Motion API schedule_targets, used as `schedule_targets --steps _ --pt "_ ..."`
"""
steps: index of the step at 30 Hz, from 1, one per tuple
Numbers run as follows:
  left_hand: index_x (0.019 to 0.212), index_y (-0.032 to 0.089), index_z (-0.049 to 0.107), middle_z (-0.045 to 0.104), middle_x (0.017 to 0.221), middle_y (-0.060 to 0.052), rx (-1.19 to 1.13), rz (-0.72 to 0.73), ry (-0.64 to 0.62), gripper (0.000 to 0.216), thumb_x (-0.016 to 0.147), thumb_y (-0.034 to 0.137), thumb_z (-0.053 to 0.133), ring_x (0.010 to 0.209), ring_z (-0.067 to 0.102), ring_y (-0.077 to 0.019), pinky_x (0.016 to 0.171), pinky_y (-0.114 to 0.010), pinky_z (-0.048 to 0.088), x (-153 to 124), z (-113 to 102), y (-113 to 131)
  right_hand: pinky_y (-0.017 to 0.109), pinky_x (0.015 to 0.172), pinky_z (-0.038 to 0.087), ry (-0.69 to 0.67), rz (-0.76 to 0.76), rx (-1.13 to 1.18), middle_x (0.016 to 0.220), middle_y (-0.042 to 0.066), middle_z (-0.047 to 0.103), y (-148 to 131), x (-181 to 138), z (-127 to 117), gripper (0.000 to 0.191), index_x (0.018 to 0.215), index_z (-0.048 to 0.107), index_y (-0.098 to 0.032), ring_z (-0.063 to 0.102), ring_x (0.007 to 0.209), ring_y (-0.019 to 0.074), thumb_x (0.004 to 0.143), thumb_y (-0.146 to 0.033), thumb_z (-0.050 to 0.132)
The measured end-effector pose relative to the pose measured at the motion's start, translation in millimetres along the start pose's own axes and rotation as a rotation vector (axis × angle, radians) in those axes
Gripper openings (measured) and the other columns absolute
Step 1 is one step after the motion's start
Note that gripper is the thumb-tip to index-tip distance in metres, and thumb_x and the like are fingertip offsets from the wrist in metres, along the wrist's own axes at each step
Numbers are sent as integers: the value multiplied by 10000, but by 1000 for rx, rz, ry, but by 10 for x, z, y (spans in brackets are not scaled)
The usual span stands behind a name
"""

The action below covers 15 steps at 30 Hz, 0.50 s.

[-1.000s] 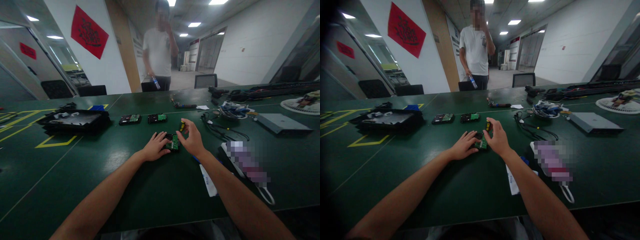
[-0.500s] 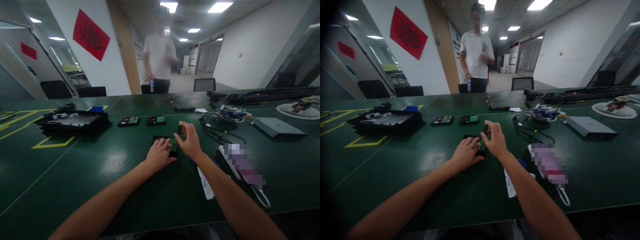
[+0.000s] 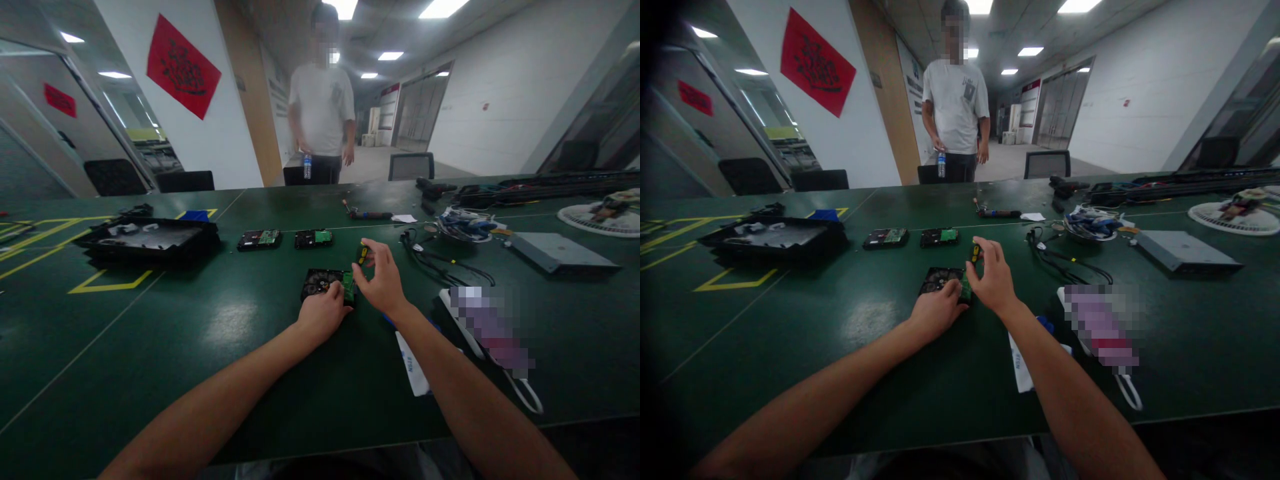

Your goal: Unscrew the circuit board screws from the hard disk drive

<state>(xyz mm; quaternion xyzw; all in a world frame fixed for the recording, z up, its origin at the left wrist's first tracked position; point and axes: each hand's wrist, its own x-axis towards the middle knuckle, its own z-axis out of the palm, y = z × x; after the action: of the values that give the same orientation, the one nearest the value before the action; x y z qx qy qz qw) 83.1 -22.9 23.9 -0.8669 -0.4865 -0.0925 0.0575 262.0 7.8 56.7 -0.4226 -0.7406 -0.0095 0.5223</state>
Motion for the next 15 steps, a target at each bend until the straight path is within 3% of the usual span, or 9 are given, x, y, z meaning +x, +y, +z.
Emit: schedule_targets --steps 4,10,15 --pt "1333 236 605 578 1397 -127 -28 -1 22 355 1041 420 524 976 722 -288 699 -366 588 -2 45 -78 501 875 620 -22 6 14 1272 119 591 21 -15 26 619 1498 372 -290 666 948 254 926 -210 594" --pt "1321 260 623 594 1423 -90 -47 7 52 346 1045 435 509 946 730 -271 705 -369 596 10 112 -166 444 752 636 -8 -12 47 1273 119 557 27 -10 30 594 1460 424 -298 653 876 226 912 -251 648" --pt "1303 251 643 615 1407 -79 -71 16 71 374 1029 480 534 985 726 -274 748 -374 605 11 154 -233 462 832 627 -20 -8 54 1247 106 612 24 -7 20 600 1463 427 -291 672 891 229 909 -232 647"
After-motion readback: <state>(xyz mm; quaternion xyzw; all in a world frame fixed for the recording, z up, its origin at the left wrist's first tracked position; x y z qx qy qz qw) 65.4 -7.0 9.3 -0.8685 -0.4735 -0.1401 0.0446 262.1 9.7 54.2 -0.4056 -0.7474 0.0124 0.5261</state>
